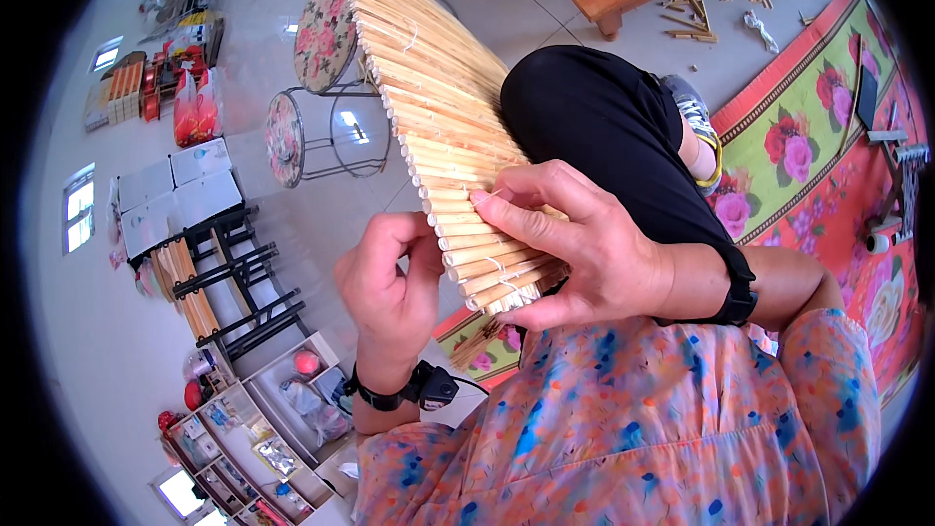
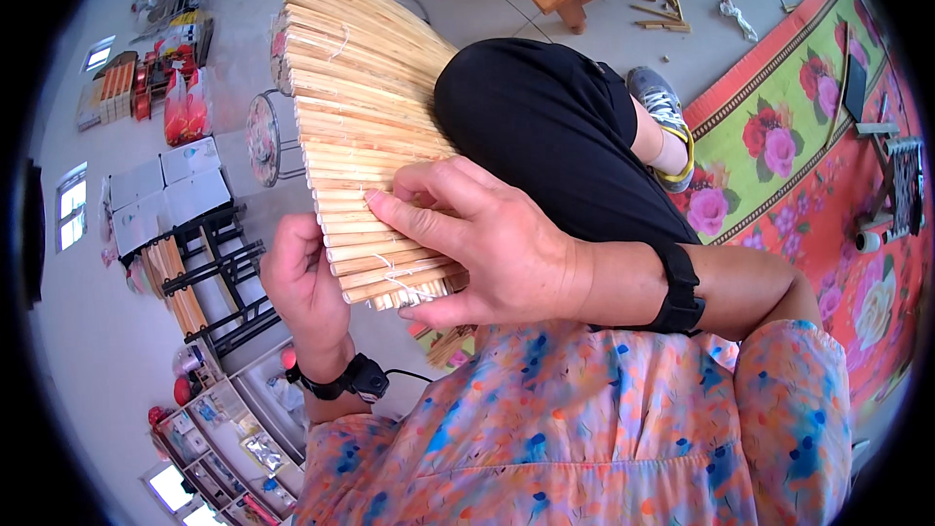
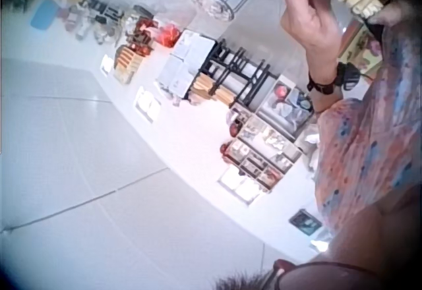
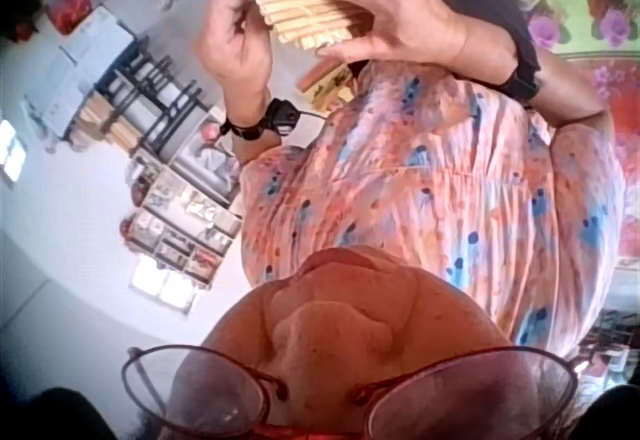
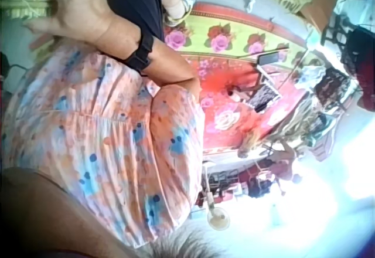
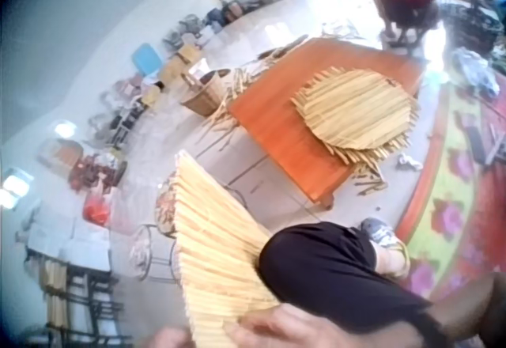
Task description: The person constructs a mat by wrapping white thread around thin bamboo sticks and trimming the edges with a knife.
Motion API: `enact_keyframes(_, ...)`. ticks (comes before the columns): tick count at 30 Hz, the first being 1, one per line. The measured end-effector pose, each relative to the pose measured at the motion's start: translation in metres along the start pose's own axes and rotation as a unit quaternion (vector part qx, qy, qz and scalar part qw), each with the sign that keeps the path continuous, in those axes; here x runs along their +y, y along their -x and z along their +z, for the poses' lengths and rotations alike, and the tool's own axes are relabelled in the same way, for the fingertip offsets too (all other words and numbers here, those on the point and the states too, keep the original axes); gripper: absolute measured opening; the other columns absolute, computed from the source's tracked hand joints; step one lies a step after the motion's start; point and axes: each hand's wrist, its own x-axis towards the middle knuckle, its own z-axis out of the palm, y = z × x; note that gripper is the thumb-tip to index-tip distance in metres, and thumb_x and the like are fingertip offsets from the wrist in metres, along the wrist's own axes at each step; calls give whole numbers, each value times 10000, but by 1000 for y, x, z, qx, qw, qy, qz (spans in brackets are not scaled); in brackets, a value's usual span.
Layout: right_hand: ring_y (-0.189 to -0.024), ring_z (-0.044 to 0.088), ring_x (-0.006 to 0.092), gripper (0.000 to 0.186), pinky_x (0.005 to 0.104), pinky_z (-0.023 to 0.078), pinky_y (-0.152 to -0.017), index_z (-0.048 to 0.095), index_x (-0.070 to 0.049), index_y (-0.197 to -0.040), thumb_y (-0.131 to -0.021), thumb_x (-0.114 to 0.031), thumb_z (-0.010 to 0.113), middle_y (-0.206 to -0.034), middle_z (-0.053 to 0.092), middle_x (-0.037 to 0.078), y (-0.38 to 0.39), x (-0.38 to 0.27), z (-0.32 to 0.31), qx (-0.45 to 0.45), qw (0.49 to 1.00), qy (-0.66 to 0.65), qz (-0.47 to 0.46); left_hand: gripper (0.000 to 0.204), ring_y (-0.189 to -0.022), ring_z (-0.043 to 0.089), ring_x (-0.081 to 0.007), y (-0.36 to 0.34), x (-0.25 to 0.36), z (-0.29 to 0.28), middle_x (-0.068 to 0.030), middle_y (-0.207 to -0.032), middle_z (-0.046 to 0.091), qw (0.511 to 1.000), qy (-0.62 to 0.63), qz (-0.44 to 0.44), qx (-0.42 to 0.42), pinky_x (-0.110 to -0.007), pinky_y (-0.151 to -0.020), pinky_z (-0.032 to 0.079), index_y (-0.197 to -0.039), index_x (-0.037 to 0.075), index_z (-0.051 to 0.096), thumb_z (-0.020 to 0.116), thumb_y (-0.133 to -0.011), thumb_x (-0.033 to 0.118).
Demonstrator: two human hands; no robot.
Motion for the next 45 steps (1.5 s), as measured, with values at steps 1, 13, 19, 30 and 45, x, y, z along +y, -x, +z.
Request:
enact_keyframes(1, -965, 570, 302, 836, 380, 503, -807, 526, 5, -1335, -628, -303, 845, -1138, 545, 172, 0, 0, 0, 1, 1000, -1, -3, 120, -606, 669, -172, -1, 0, 4, -109, -705, 655, 1000, 3, 7, 9, -268, -583, 506, -915, -27, 569, 591, -824, -102)
enact_keyframes(13, -1029, 554, 354, 843, 400, 489, -887, 510, 19, -1316, -570, -217, 825, -1189, 525, 184, -2, -9, 1, 5, 999, 52, 15, 251, -634, 643, -193, -6, 19, 18, -109, -707, 597, 987, 158, 22, 26, -295, -587, 485, -1104, -3, 394, 475, -889, -103)
enact_keyframes(19, -1070, 569, 291, 733, 339, 475, -894, 475, 64, -1326, -686, -157, 756, -1228, 513, 215, -1, -21, 0, -14, 993, 86, 74, 188, -600, 651, -250, -44, -6, -10, -150, -725, 619, 994, 54, -63, 76, -363, -567, 493, -1091, -14, 425, 484, -950, 95)
enact_keyframes(30, -1199, 518, 338, 679, 355, 397, -1021, 364, 31, -1407, -762, 1, 571, -1273, 507, 199, 16, -32, 16, -94, 952, 63, 286, 972, -582, 668, -280, -126, -6, 8, -229, -830, 661, 976, 71, -181, -100, -368, -496, 554, -1492, -40, -28, 600, -803, 234)
enact_keyframes(45, -1329, 330, 499, 855, 526, 325, -1084, 412, -86, -1423, -617, 17, 680, -1447, 331, 259, -21, -84, 44, -223, 938, 237, -120, 698, -1021, 632, -213, 47, 18, -73, -157, -1157, 602, 864, 360, 86, 342, -335, -871, 530, -1456, -34, 129, 499, -865, -44)
